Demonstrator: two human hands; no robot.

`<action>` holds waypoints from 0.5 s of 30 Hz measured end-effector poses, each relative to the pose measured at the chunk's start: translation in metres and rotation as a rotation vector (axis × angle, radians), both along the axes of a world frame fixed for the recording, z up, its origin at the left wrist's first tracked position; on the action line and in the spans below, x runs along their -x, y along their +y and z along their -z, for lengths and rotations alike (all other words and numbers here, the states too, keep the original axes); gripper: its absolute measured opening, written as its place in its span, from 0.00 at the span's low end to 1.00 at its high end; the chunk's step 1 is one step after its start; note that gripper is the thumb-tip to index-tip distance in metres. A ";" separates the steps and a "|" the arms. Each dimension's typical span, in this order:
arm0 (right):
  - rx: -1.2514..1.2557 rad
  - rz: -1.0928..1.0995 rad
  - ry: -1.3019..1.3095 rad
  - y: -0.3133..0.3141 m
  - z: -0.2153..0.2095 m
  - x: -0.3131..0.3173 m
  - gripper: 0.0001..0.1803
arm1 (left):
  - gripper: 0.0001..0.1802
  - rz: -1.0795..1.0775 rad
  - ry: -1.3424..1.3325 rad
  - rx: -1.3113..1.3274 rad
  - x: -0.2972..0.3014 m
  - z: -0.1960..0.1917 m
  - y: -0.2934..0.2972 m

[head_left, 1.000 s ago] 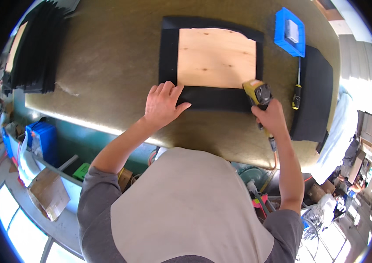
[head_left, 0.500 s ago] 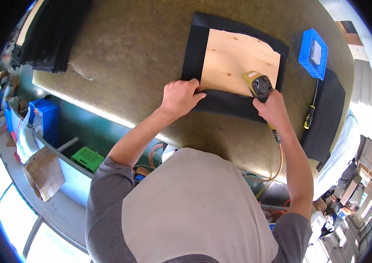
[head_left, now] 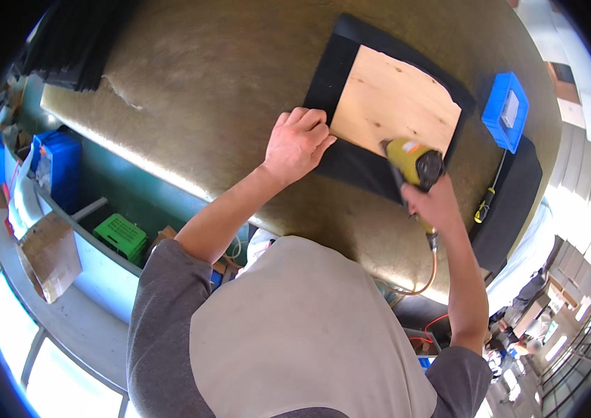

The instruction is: Upholstering wooden panels with black fabric using a pneumatic staple gun.

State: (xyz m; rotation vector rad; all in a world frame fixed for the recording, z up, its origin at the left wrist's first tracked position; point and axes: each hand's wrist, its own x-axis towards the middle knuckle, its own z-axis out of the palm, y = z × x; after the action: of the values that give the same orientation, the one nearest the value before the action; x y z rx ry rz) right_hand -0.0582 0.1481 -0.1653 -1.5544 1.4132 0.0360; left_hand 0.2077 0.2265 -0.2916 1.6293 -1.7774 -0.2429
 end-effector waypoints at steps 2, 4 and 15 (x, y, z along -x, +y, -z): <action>-0.082 0.011 -0.036 0.021 -0.005 -0.016 0.11 | 0.09 0.010 0.016 -0.037 0.000 -0.002 0.002; 0.010 -0.269 0.010 0.032 0.001 -0.029 0.14 | 0.09 -0.001 0.039 -0.040 0.001 -0.004 0.005; 0.255 -0.256 -0.011 0.044 0.011 -0.035 0.13 | 0.10 -0.002 0.087 -0.083 0.001 -0.004 -0.005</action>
State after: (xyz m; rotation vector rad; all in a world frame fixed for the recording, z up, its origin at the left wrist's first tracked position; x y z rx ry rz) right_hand -0.0235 0.1920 -0.1761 -1.9367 1.2390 0.0012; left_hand 0.2064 0.2218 -0.2871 1.6530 -1.7205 -0.3855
